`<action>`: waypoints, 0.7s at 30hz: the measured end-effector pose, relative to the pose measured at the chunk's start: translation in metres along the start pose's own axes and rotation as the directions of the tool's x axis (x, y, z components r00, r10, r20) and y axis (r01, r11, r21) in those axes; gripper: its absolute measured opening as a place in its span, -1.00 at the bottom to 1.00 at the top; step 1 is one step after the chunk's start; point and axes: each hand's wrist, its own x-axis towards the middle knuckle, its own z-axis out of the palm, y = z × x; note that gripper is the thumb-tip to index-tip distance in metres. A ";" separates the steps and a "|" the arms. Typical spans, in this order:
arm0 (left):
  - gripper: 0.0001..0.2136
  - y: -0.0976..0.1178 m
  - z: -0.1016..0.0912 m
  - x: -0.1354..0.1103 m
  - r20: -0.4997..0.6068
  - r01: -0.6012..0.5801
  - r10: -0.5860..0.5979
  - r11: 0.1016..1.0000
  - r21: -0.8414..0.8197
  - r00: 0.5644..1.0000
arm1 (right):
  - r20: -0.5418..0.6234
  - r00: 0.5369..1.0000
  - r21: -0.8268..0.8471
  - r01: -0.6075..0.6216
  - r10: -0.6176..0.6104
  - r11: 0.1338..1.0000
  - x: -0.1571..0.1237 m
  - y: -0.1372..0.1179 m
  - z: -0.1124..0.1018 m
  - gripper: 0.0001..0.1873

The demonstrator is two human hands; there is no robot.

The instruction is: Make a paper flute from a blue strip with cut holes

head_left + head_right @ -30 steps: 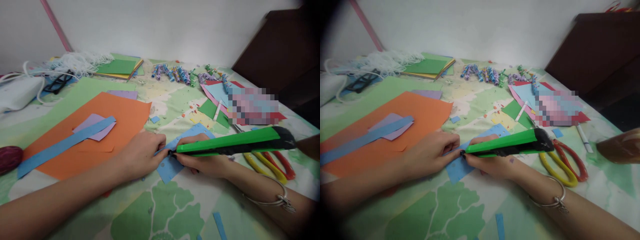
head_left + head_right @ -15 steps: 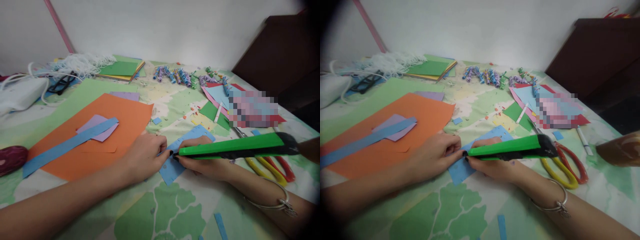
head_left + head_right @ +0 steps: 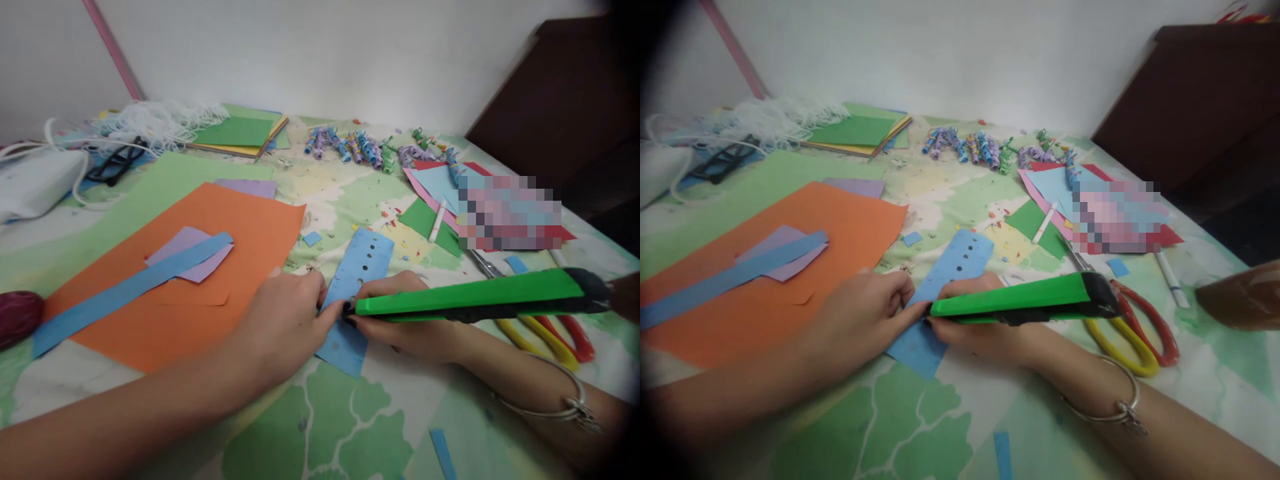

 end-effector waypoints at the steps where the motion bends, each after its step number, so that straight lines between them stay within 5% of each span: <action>1: -0.76 0.000 0.000 0.001 0.020 0.000 0.000 1.000 0.022 1.000 | -0.002 1.000 -0.011 0.003 -0.003 1.000 0.000 0.000 0.001 -0.82; 15: -0.75 -0.004 0.005 0.000 -0.001 -0.051 0.051 0.998 0.035 0.999 | -0.010 0.998 -0.033 -0.061 0.061 0.998 -0.001 -0.002 0.003 -0.78; 21: -0.75 -0.003 0.007 -0.001 -0.032 -0.051 0.051 0.999 0.004 0.998 | -0.014 0.999 0.003 0.035 -0.035 0.999 0.000 0.001 0.002 -0.83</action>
